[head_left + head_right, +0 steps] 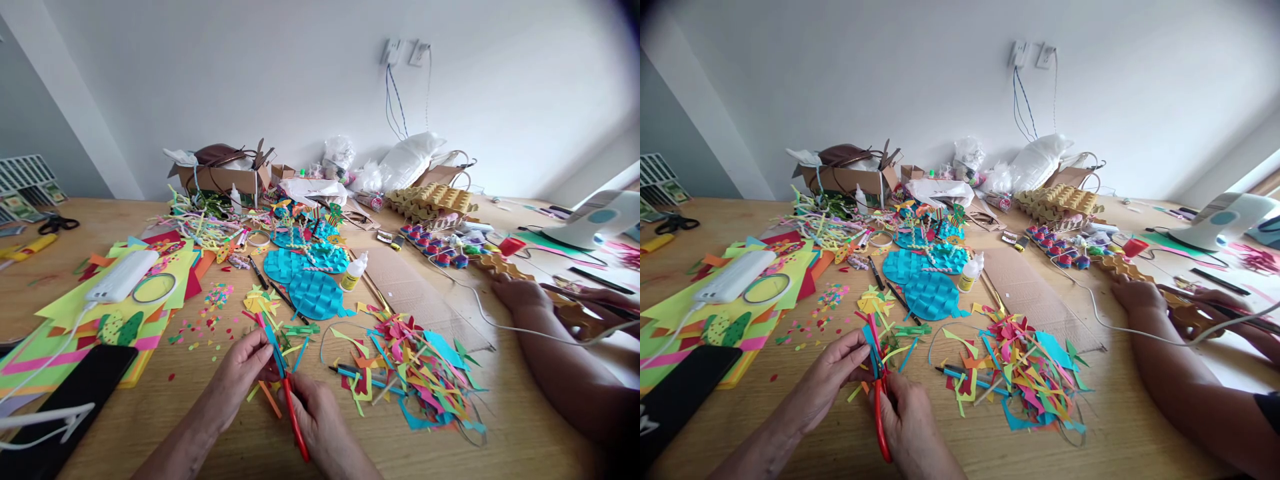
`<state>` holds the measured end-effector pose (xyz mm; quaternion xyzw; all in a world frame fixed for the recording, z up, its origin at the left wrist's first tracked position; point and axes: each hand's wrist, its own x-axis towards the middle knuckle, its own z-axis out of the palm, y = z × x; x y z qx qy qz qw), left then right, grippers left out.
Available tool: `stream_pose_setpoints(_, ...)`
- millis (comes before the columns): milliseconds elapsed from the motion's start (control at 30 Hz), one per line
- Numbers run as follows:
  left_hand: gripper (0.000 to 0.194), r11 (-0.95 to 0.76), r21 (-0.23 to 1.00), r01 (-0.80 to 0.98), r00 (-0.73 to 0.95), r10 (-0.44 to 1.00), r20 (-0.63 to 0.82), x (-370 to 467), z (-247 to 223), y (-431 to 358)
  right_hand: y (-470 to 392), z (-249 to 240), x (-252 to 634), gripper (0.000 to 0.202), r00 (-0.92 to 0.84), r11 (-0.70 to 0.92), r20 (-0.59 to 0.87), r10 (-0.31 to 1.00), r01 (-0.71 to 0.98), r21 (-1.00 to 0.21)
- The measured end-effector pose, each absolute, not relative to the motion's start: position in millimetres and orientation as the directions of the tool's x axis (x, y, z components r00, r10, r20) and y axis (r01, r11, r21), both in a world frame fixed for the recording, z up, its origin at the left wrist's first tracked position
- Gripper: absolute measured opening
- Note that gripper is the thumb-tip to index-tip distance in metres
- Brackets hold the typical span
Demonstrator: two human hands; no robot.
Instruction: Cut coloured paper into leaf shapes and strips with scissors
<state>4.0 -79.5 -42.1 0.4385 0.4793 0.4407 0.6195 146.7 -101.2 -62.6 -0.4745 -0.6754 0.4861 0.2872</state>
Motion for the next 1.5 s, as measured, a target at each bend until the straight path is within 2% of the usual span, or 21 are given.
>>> stream_pose_setpoints(433, 0.015, 0.246, 0.96, -0.136, 0.156, 0.962, -0.225, 3, -46, -79, -100, -73, 149, 0.031, -0.385, 0.157, 0.006, 0.923, 0.362, -0.919)
stream_pose_setpoints(800, 0.014, 0.225, 0.967, -0.123, 0.156, 0.966, -0.205, 4, -47, -79, -99, -69, 147, 0.027, -0.385, 0.123, -0.04, 0.922, 0.39, -0.912)
stream_pose_setpoints(1100, 0.015, 0.254, 0.954, -0.159, 0.146, 0.962, -0.232, 5, -46, -81, -100, -73, 147, 0.03, -0.376, 0.153, -0.002, 0.926, 0.381, -0.912)
stream_pose_setpoints(1500, 0.019, 0.242, 0.962, -0.123, 0.113, 0.967, -0.229, 5, -41, -80, -101, -75, 147, 0.029, -0.374, 0.158, -0.01, 0.927, 0.416, -0.896)
